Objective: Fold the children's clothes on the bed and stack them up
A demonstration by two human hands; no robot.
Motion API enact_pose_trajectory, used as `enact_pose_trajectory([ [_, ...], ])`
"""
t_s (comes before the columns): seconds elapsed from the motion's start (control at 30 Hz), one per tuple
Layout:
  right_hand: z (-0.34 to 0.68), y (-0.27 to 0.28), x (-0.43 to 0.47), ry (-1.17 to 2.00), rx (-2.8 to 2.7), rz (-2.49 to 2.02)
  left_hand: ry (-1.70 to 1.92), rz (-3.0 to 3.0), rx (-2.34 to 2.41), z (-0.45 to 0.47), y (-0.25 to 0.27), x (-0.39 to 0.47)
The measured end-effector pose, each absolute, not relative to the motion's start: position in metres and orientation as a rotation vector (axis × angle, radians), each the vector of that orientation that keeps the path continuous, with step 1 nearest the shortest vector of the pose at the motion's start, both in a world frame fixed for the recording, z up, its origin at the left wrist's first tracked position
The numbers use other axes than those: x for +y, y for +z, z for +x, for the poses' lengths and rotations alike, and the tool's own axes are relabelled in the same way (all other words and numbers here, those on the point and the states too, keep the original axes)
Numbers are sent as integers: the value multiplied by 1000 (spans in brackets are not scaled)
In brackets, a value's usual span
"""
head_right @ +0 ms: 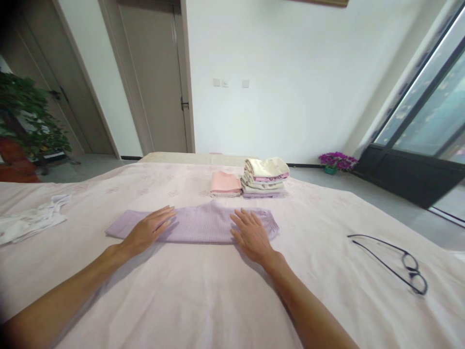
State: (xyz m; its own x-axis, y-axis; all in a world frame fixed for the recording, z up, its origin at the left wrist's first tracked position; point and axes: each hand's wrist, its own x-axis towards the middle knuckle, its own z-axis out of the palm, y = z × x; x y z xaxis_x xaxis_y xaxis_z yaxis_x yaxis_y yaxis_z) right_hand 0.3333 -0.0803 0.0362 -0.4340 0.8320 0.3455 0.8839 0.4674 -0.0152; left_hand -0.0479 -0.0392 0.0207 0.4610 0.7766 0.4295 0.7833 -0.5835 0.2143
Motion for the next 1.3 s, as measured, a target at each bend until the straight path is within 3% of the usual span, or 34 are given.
enact_pose_trajectory([
  [0.2, 329, 21, -84, -129, -2556, -1549, -472, -2990, -1026, 31, 29, -43],
  [0.37, 352, 25, -80, -169, -2441, -1661, -213, -3096, -1049, 51, 17, -36],
  [0.5, 371, 32, -70, -292, -2143, -1833, -480, -3086, -1290, 56, 29, -21],
  [0.63, 389, 29, -58, -344, -1804, -2067, -794, -2632, -1753, 72, 46, 7],
  [0.87, 412, 18, -53, -89, -1704, -2270, -522, -2362, -2004, 106, 52, 47],
  [1.3, 417, 14, -46, 306, -1505, -1887, -449, -2479, -2135, 116, 32, 70],
])
